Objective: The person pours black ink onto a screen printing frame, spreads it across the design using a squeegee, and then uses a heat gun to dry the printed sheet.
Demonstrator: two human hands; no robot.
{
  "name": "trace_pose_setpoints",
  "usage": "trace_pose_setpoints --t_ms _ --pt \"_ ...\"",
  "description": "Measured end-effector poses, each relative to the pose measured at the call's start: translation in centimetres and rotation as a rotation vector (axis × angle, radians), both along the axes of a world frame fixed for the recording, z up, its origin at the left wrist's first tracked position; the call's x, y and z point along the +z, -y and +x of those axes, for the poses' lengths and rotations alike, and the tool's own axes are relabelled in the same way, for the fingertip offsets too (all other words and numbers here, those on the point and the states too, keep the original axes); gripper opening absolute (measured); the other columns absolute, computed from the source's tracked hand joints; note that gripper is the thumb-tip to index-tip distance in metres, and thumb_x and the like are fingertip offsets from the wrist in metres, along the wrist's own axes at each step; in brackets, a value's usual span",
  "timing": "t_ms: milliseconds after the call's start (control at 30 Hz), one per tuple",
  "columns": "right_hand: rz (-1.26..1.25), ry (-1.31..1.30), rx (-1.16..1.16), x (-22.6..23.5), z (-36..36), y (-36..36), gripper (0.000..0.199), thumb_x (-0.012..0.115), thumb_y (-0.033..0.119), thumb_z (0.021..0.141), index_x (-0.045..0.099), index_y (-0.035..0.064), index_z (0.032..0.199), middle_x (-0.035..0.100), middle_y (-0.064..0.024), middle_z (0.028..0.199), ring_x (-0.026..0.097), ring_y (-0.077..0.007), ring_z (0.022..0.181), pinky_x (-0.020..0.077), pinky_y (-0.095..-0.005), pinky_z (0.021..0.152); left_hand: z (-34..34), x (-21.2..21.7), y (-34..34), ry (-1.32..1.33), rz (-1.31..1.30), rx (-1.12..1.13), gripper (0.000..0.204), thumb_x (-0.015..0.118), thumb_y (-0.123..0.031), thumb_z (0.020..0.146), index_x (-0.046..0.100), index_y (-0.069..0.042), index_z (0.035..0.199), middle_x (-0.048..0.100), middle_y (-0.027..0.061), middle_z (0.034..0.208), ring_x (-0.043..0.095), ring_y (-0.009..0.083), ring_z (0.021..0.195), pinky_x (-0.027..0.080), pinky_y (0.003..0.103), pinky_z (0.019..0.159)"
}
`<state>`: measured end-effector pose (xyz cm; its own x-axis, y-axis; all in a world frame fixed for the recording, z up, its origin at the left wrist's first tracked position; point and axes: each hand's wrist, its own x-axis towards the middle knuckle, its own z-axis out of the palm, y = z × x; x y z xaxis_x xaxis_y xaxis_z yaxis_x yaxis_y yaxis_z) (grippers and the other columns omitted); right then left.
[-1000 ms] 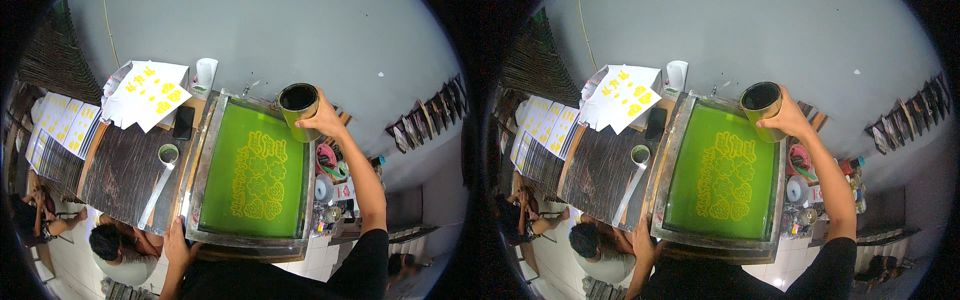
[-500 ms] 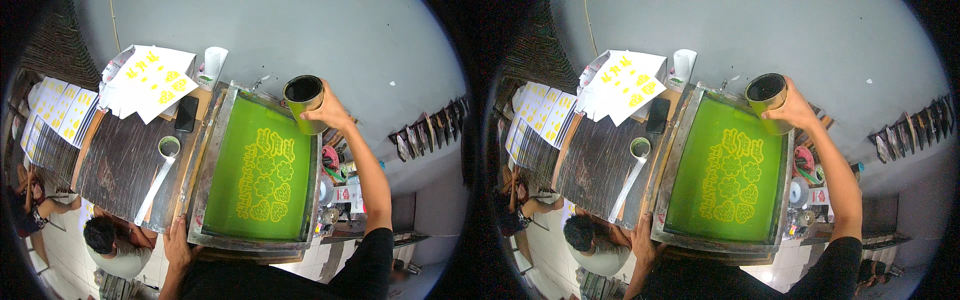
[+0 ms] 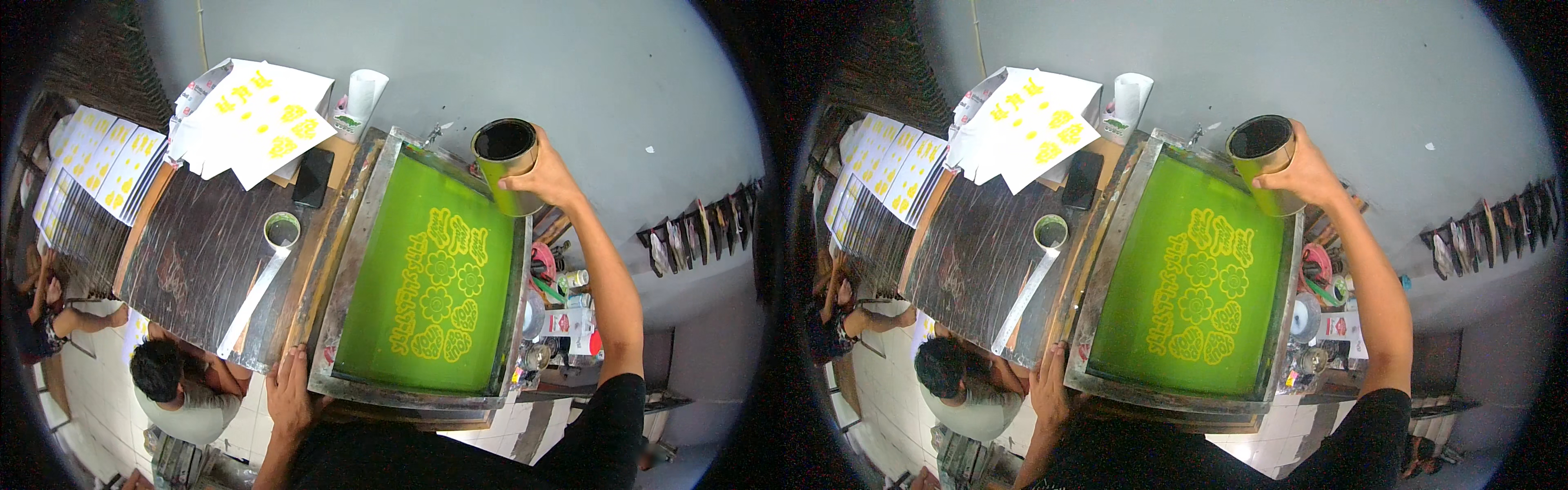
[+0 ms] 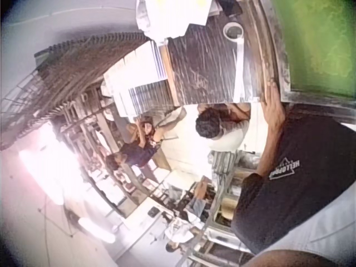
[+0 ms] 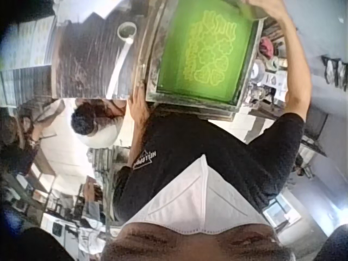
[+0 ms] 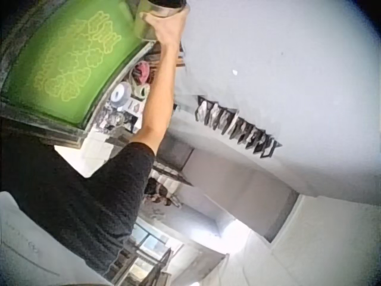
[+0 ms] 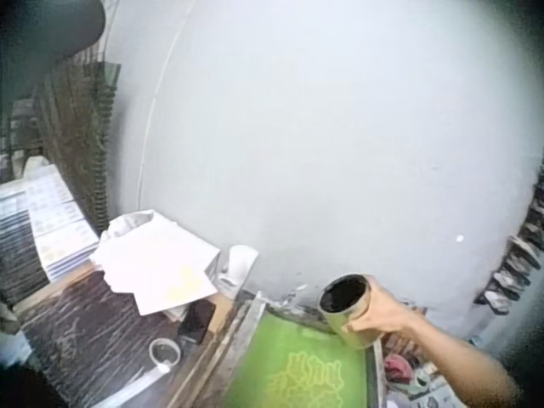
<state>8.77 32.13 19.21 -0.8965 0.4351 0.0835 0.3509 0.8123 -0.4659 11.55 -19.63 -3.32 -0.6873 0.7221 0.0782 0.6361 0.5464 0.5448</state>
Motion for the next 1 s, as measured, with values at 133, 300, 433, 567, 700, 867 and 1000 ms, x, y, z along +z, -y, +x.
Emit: trace_pose_setpoints --t_ms 133,300,433,567,700,867,1000 --pt "0.004 -0.01 0.01 0.0 -0.04 -0.28 0.105 0.092 0.027 0.057 0.036 -0.0022 0.142 0.06 -0.0176 0.129 0.058 -0.0284 0.122 0.0429 -0.0379 0.108 -0.07 -0.23 0.07 -0.012 0.009 -0.015 0.112 0.091 -0.027 0.058 0.033 0.005 0.148 0.044 0.0188 0.152 0.044 0.0326 0.14 0.034 0.053 0.109" --pt "0.008 -0.004 0.016 0.17 -0.23 -0.32 0.105 0.091 0.028 0.057 0.037 -0.0025 0.142 0.061 -0.0182 0.128 0.058 -0.0284 0.122 0.0432 -0.0379 0.108 -0.09 -0.14 0.07 -0.009 -0.009 -0.009 0.112 0.091 -0.028 0.058 0.033 0.005 0.148 0.044 0.0182 0.152 0.043 0.0328 0.14 0.035 0.054 0.108" --pt "-0.003 0.021 -0.004 0.39 -0.25 -0.4 0.102 0.089 0.022 0.058 0.037 -0.0022 0.142 0.058 -0.0159 0.13 0.055 -0.0257 0.124 0.0411 -0.0369 0.109 -0.11 -0.3 0.13 -0.011 -0.009 -0.011 0.11 0.091 -0.029 0.059 0.035 0.005 0.148 0.045 0.0179 0.152 0.043 0.0325 0.14 0.034 0.054 0.109" --pt "-0.031 0.034 -0.02 0.71 -0.35 -0.12 0.101 0.088 0.019 0.058 0.037 -0.0018 0.143 0.057 -0.0143 0.132 0.053 -0.0241 0.125 0.0399 -0.0363 0.11 -0.08 -0.25 -0.01 -0.007 -0.01 -0.003 0.108 0.09 -0.029 0.06 0.036 0.005 0.147 0.046 0.0177 0.151 0.044 0.032 0.139 0.035 0.053 0.109" --pt "-0.006 -0.004 0.027 0.49 -0.39 -0.41 0.101 0.09 0.026 0.058 0.038 -0.0034 0.14 0.061 -0.0179 0.127 0.059 -0.0273 0.119 0.044 -0.0372 0.106 -0.06 -0.41 0.01 -0.018 -0.01 -0.004 0.106 0.09 -0.03 0.061 0.037 0.005 0.146 0.046 0.0176 0.151 0.044 0.0314 0.14 0.035 0.054 0.109" --pt "-0.037 -0.012 0.048 0.44 -0.47 -0.49 0.1 0.091 0.023 0.059 0.038 -0.0035 0.14 0.061 -0.0172 0.127 0.059 -0.0261 0.119 0.0439 -0.0365 0.106 -0.04 -0.48 0.09 -0.031 -0.014 -0.01 0.106 0.09 -0.032 0.061 0.037 0.005 0.146 0.046 0.0177 0.152 0.043 0.0312 0.14 0.034 0.054 0.109" --pt "-0.022 0.008 0.024 0.51 -0.67 -0.36 0.1 0.091 0.023 0.059 0.038 -0.0038 0.139 0.06 -0.0164 0.126 0.058 -0.0253 0.119 0.0438 -0.0362 0.106 -0.09 -0.19 0.06 -0.025 -0.039 -0.012 0.106 0.089 -0.034 0.062 0.037 0.005 0.146 0.046 0.0178 0.151 0.044 0.0315 0.14 0.035 0.054 0.108"
